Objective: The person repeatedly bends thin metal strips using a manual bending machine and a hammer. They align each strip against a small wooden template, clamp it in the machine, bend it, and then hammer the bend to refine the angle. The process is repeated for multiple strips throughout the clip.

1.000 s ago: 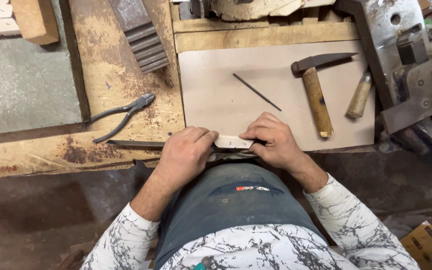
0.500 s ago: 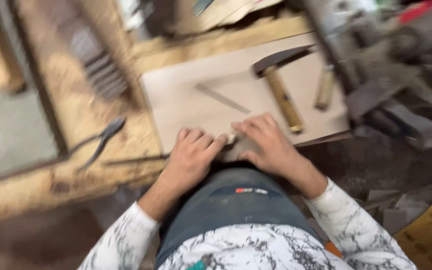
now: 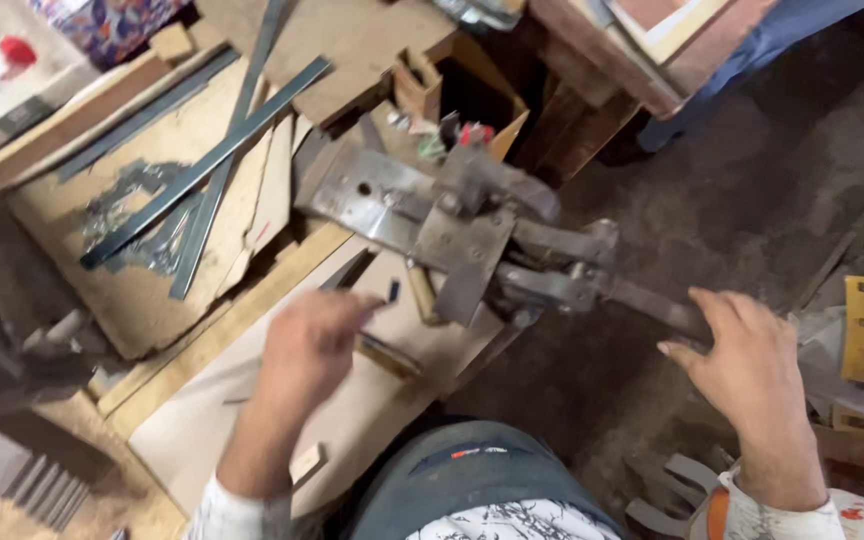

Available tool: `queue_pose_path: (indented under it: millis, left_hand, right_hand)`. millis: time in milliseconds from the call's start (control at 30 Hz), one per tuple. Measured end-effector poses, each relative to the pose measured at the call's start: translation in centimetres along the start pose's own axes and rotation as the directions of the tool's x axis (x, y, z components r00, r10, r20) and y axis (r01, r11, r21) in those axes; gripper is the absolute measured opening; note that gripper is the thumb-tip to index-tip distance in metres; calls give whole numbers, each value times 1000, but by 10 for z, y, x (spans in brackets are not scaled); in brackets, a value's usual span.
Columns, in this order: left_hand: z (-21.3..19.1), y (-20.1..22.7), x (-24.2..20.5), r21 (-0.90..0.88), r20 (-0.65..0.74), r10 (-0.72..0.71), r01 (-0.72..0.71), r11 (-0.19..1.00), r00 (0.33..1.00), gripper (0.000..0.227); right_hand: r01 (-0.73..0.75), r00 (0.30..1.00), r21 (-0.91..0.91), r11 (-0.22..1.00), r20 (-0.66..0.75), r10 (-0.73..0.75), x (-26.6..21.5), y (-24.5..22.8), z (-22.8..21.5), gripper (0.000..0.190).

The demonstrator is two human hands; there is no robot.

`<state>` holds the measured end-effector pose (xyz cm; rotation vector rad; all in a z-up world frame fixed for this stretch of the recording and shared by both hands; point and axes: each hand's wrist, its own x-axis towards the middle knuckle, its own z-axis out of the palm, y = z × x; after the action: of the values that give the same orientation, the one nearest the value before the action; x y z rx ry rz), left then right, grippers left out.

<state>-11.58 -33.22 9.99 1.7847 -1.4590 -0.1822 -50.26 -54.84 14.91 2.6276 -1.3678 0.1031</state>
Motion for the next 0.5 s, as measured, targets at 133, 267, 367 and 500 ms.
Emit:
queue_pose_path:
  millis: [133, 267, 367, 500]
  left_hand:
    - [10, -39, 68, 127, -3, 60, -59, 990, 998, 33]
    - [14, -75, 100, 124, 69, 176, -184, 975, 982, 34]
    - [18, -90, 110, 99, 128, 160, -173, 980, 979, 33]
    - [27, -118, 132, 94, 342, 102, -142, 985, 934, 43]
  right_hand:
    - [-262, 907, -107, 959, 313, 283, 9, 21, 4, 65]
    - [-350, 752, -278, 895, 486, 445, 17, 15, -2, 63]
    - [-363, 751, -314, 878, 459, 474, 23, 24, -9, 56]
    - [-205, 860, -408, 890, 359, 363, 10, 57, 8, 45]
